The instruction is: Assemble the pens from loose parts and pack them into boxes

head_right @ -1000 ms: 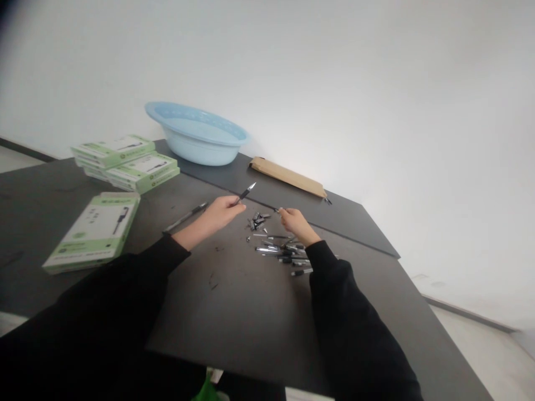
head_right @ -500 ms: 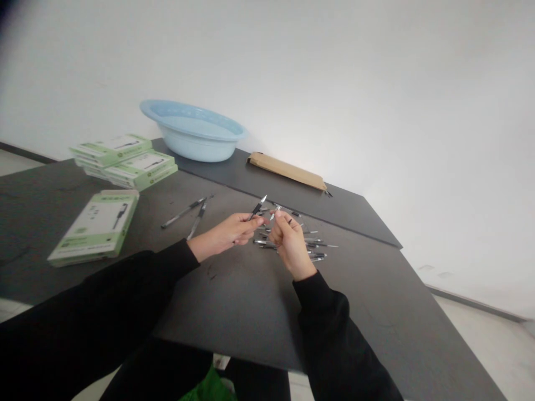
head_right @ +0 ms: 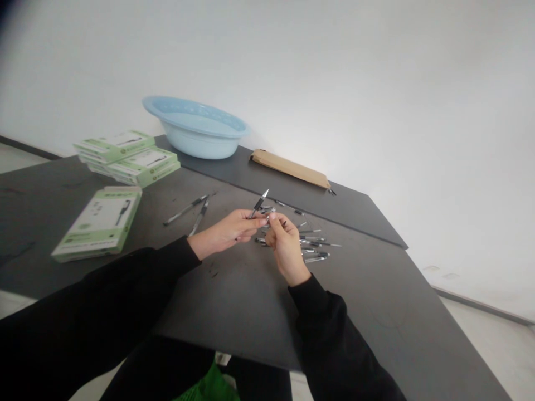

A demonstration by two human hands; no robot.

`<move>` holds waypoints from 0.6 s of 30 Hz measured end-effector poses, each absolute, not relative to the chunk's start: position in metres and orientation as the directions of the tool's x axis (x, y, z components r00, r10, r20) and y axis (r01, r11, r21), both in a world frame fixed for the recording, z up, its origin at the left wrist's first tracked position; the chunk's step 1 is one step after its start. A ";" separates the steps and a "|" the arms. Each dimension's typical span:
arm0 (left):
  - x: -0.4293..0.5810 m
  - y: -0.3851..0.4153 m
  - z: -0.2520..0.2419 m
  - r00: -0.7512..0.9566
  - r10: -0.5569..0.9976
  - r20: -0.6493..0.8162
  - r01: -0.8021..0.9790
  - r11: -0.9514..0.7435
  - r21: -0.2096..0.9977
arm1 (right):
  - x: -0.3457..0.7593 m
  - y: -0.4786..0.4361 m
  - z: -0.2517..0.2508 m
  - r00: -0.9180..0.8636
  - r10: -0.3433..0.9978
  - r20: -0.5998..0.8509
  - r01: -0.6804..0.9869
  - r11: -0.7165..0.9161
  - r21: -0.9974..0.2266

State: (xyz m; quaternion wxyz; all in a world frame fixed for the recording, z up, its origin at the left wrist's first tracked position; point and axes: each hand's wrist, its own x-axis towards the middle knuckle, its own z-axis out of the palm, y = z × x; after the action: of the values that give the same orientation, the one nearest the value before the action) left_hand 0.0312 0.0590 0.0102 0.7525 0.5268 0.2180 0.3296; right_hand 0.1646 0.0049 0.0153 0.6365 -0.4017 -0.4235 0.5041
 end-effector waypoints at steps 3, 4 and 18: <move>0.031 0.058 0.010 0.677 0.736 0.002 -0.251 0.228 0.941 | 0.164 0.005 0.014 0.171 0.975 0.138 -0.303 0.186 -0.935; 0.031 0.057 0.010 0.668 0.744 -0.001 -0.248 0.224 0.943 | 0.164 0.005 0.014 0.180 0.974 0.140 -0.304 0.191 -0.933; 0.034 0.058 0.008 0.641 0.767 0.035 -0.256 0.170 0.951 | 0.162 0.003 0.010 0.187 0.971 0.149 -0.303 0.202 -0.932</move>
State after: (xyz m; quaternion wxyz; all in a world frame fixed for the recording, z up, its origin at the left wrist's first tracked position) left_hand 0.0335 0.0583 0.0083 0.7275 0.5397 0.2363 0.3515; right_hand 0.1624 0.0028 0.0096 0.6557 -0.4042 -0.4133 0.4856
